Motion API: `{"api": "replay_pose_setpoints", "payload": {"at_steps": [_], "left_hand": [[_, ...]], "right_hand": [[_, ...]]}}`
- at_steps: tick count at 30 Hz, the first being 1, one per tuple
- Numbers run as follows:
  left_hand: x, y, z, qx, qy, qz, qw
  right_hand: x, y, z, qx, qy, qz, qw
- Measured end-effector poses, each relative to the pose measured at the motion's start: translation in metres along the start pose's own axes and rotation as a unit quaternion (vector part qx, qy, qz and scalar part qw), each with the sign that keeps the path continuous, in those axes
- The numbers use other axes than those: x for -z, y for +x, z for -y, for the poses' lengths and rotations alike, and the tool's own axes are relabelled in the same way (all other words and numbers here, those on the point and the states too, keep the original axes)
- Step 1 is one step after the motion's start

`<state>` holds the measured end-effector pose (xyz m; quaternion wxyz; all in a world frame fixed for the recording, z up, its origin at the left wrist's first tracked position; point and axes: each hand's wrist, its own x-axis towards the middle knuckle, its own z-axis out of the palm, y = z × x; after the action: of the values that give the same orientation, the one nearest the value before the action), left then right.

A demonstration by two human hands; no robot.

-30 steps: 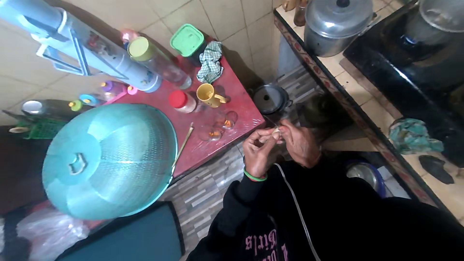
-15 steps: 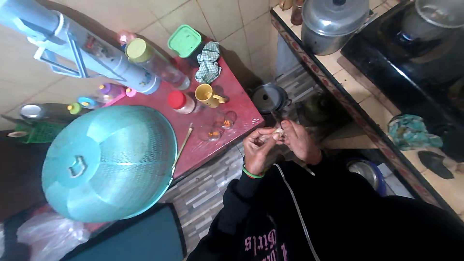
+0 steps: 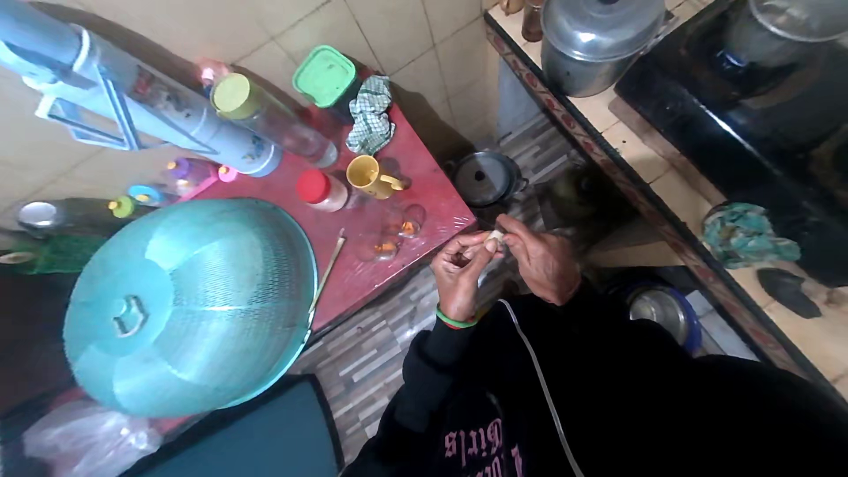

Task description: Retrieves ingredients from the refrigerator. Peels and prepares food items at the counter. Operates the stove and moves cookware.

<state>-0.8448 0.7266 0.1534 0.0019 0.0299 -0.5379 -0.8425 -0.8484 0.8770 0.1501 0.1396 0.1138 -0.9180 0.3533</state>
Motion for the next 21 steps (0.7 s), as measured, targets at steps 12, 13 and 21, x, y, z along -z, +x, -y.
{"api": "replay_pose_setpoints", "payload": {"at_steps": [12,13,21], "left_hand": [[0.0,0.003,0.012,0.032,-0.021,0.018,0.999],[0.001,0.003,0.012,0.05,-0.042,0.022,0.998],[0.007,0.008,0.016,0.119,-0.173,0.086,0.974]], "right_hand": [[0.003,0.014,-0.005,-0.2,0.322,0.146,0.914],[0.007,0.018,-0.003,-0.246,0.395,0.17,0.869],[0.017,0.026,-0.017,-0.291,0.606,0.279,0.686]]}}
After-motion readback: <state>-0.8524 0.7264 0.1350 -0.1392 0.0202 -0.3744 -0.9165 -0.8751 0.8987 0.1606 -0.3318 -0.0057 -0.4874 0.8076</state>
